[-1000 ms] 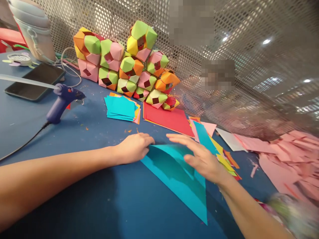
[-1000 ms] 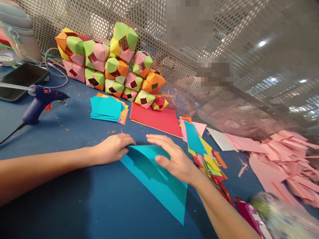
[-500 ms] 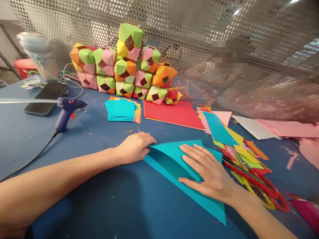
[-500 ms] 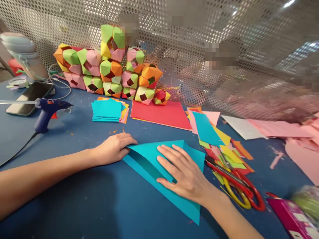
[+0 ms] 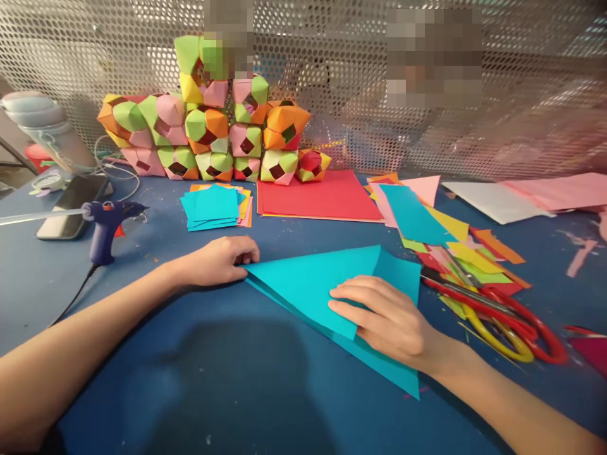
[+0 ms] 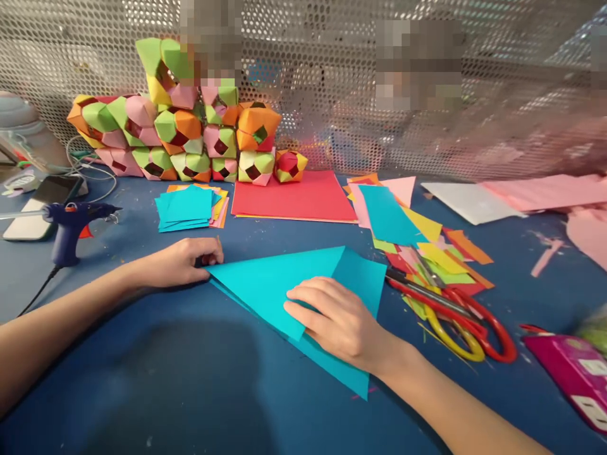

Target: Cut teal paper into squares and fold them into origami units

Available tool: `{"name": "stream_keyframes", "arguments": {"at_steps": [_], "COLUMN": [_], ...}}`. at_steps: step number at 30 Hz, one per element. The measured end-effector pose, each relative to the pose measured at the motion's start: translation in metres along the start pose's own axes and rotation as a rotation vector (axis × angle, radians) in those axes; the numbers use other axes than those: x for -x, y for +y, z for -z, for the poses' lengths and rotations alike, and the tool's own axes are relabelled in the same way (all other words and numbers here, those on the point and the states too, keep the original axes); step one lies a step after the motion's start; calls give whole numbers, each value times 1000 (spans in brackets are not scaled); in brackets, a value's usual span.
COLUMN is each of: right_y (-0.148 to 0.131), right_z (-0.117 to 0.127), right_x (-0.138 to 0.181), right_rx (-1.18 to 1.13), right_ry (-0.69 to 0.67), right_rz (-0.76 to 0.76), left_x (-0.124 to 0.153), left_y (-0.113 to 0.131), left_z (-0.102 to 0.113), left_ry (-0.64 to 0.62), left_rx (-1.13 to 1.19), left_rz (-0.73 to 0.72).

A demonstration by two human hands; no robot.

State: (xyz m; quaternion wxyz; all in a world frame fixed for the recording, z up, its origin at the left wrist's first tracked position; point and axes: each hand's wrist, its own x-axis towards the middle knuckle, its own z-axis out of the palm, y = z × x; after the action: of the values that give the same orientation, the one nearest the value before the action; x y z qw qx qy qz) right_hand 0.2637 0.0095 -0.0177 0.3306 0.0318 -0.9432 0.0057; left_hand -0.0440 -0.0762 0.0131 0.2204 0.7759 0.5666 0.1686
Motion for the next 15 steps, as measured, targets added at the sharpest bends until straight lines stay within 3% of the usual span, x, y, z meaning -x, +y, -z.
{"name": "stream_keyframes", "arguments": {"at_steps": [7,15], "right_y": [-2,-2], "right_z": [-1,1], "right_x": [-1,-1], "right_rx": [-54,-25], "right_ry": [-114,-189], "right_rz": [22,43], "left_x": [-2,-2], "left_y": [-7,-13], "left_z": [19,25], "left_ry": [-218,-292], "left_rx": [107,194], "left_rz": [92,88]}}
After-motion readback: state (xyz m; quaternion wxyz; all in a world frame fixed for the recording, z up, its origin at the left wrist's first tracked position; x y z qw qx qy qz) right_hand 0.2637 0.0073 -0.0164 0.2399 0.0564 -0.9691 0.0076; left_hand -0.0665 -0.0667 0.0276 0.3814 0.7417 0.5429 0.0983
